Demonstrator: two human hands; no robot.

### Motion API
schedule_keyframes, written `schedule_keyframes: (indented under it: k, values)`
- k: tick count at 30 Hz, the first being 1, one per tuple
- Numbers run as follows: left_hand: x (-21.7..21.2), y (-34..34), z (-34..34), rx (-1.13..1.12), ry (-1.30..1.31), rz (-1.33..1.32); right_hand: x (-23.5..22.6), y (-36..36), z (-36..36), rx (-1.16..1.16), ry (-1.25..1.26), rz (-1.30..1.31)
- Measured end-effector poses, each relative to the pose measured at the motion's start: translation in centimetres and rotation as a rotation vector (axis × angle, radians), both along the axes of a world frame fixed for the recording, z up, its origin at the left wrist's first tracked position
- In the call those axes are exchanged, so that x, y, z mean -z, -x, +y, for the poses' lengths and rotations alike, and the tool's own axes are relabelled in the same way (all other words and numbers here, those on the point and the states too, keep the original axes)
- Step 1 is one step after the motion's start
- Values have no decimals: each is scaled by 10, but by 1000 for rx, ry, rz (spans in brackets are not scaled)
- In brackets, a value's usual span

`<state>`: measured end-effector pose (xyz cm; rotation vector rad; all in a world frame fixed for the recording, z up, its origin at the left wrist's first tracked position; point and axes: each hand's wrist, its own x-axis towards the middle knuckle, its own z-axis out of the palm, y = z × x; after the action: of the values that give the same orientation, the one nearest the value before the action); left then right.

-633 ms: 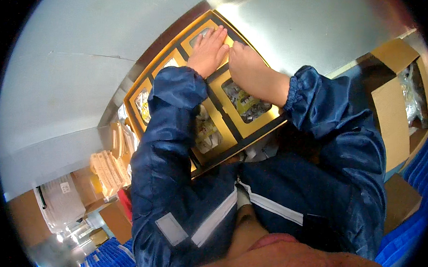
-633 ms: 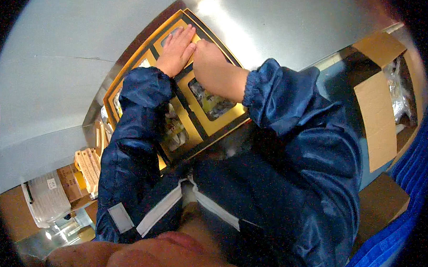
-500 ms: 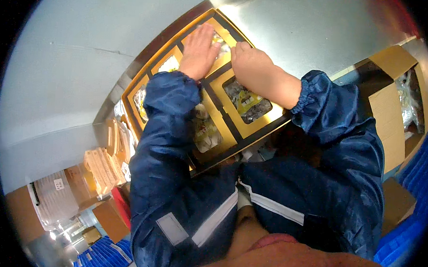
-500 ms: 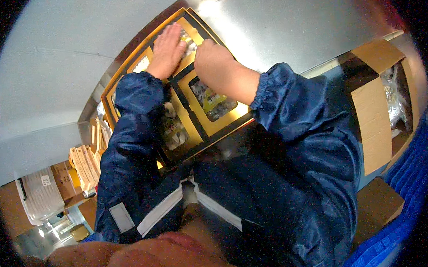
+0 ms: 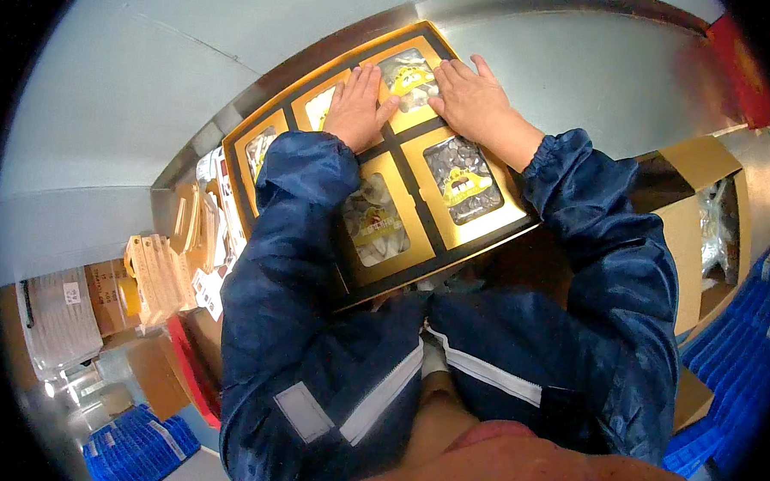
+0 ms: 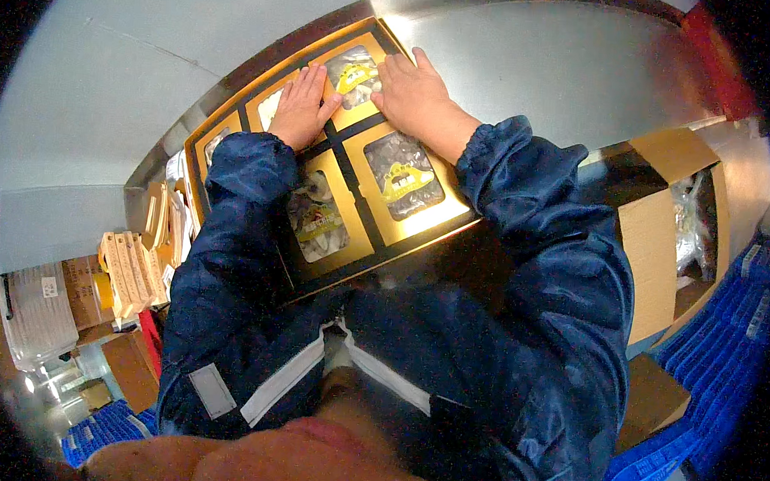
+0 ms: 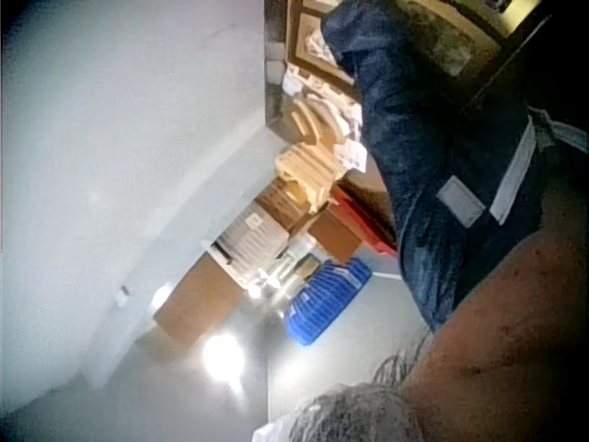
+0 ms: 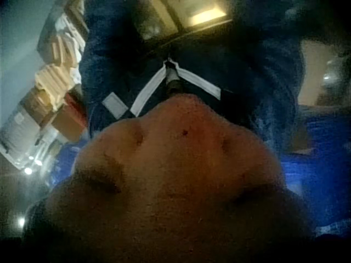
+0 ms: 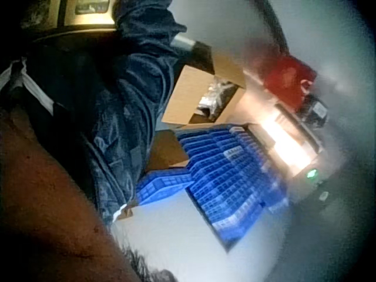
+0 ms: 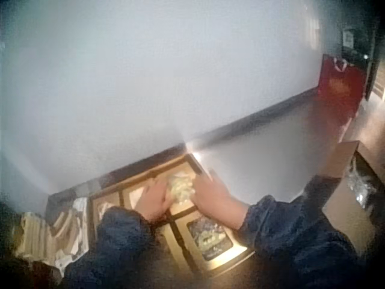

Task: The person assembles a multi-compartment gift box by placing gold cardboard window frames over each compartment containing packaged food items. The person handles each frame individually, aligns it over the compartment, and presses it into place.

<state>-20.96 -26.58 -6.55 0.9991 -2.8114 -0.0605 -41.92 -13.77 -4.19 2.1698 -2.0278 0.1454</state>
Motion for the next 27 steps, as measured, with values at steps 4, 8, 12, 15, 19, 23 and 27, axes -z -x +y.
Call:
schedule_keyframes:
  k: [4,8,12,15,19,23,27]
  values:
    - [-9,-9,15,28,58,75,-7,0,-34,3,153,-173]
    - [-6,0,28,20,40,35,34,1,-104,74,56,-369]
    - [1,-7,26,21,16,105,52,-18,-108,158,101,-408]
    - [2,-13,28,-4,-16,142,42,-21,-112,189,-13,-391]
    - [-22,-31,29,39,8,242,30,-32,-107,87,147,-205]
    - [-62,-98,36,-106,13,151,30,-61,-92,-9,21,-89]
    - [-61,-203,63,-304,-42,46,45,-64,-95,23,44,-45]
